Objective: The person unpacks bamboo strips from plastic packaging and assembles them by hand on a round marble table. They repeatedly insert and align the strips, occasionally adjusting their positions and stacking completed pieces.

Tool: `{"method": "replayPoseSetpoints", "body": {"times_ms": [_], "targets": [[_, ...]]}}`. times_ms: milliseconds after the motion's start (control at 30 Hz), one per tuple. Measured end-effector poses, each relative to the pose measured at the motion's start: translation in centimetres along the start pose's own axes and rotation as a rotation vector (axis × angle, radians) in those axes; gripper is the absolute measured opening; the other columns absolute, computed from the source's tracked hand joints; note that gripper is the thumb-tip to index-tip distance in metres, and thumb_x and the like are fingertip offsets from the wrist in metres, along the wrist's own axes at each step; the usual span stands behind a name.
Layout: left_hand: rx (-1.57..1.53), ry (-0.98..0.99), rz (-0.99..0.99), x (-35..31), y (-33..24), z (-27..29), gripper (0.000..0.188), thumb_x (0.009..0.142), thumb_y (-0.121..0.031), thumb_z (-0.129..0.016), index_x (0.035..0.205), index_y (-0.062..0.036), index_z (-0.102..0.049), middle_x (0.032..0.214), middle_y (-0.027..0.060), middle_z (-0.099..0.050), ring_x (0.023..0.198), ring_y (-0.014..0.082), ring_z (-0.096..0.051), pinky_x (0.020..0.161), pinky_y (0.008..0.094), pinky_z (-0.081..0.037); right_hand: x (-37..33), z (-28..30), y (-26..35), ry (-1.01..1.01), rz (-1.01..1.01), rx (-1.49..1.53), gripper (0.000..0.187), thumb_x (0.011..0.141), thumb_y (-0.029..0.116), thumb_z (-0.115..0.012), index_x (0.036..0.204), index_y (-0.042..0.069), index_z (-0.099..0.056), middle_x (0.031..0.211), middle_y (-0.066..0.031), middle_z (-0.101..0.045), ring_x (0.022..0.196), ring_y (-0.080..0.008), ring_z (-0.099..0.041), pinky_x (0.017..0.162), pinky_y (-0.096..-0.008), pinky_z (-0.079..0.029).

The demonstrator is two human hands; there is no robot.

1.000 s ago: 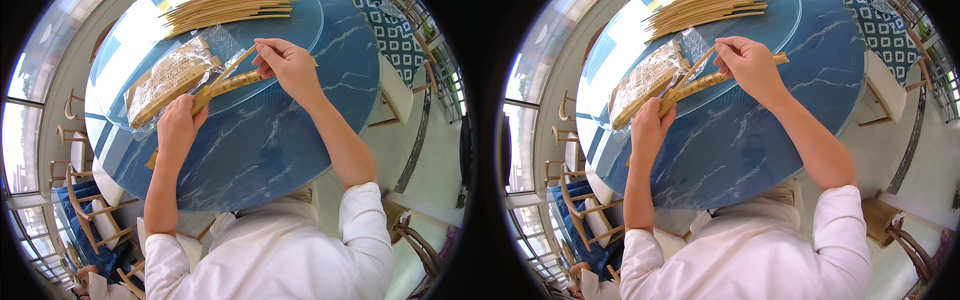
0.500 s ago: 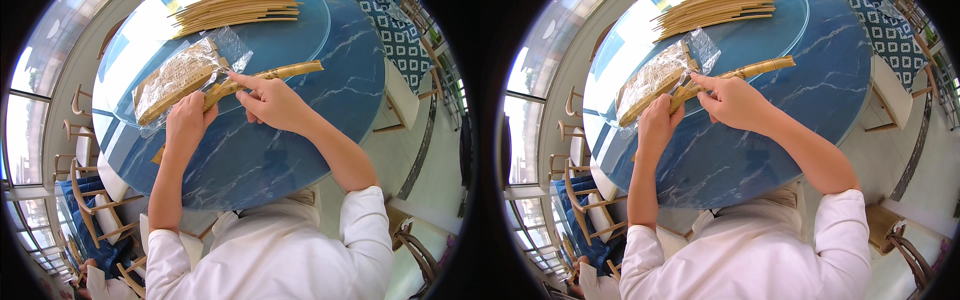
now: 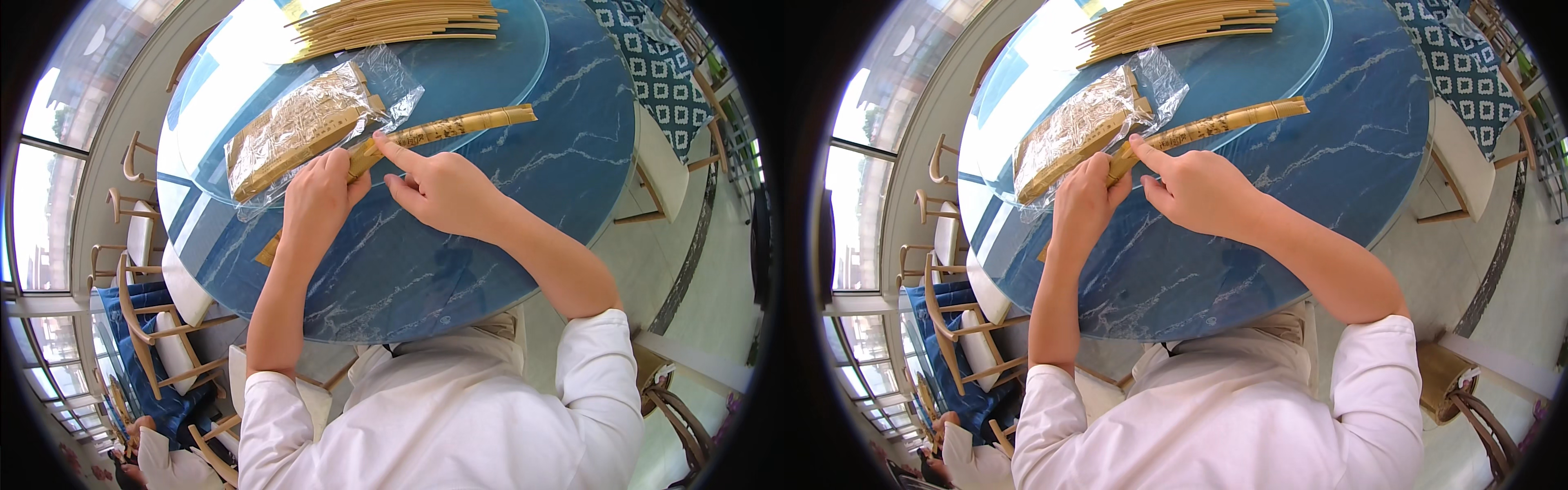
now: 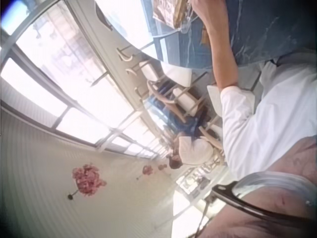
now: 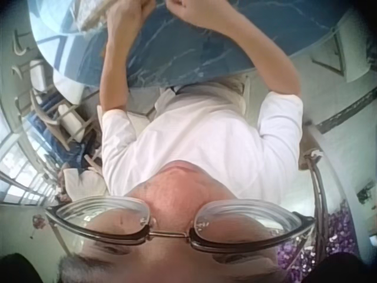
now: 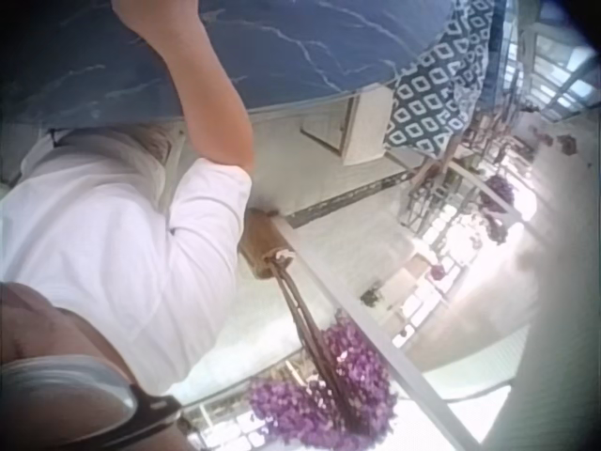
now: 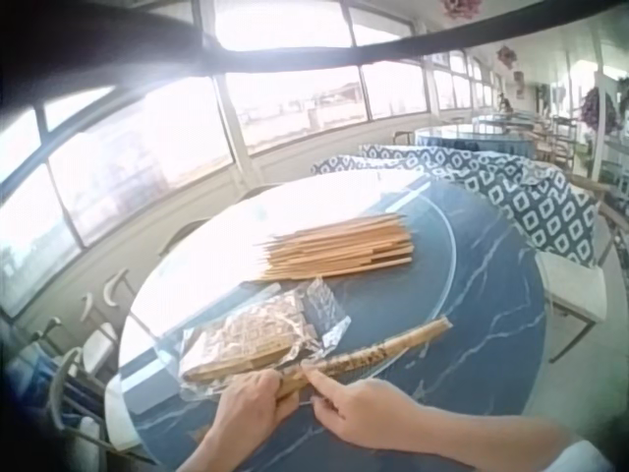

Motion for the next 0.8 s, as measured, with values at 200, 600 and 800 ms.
{"method": "replayPoseSetpoints", "body": {"times_ms": [200, 600, 800], "targets": [[0.011, 0.008, 0.004, 0.0, 0.3, 0.0, 0.033, 0.090, -0.020, -0.079, 0.088, -0.0044, -0.051, 0.080, 0.0147, -0.065, 0.081, 0.0380, -0.068, 0.071, 0.0479, -0.053, -0.1, -0.5, 0.0, 0.203, -0.216, 0.383, 0.069, 0.103, 0.016, -0.063, 0.165, 0.007, -0.035, 0.062, -0.0035, -0.064, 0.054, -0.0123, -0.059, 0.058, -0.0294, -0.049], [-0.056, 0.147, -0.061, 7.7, -4.9, -1.1, 0.038, 0.098, -0.035, -0.071, 0.089, -0.0034, -0.054, 0.078, 0.0173, -0.069, 0.074, 0.0390, -0.070, 0.066, 0.0485, -0.055, 0.7, 9.5, -5.2, -0.121, -0.473, 0.658, 0.033, 0.103, 0.032, -0.072, 0.121, 0.004, -0.071, 0.062, 0.0041, -0.057, 0.050, -0.0022, -0.049, 0.041, -0.0184, -0.033], [-0.115, 0.232, -0.256, 12.2, -9.7, -3.8, 0.038, 0.098, -0.039, -0.070, 0.093, -0.0038, -0.057, 0.085, 0.0168, -0.070, 0.080, 0.0381, -0.070, 0.070, 0.0478, -0.055, -1.7, 12.9, -8.1, -0.179, -0.532, 0.657, 0.023, 0.101, 0.030, -0.074, 0.102, 0.007, -0.074, 0.070, 0.0039, -0.061, 0.052, -0.0015, -0.049, 0.040, -0.0182, -0.029]]}}
Point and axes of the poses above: each hand's wrist, its own x-axis towards the middle knuckle, its own z-axis out of the back of the hand, y = z × x, the point moved 6 cm from there along x, towards the middle knuckle
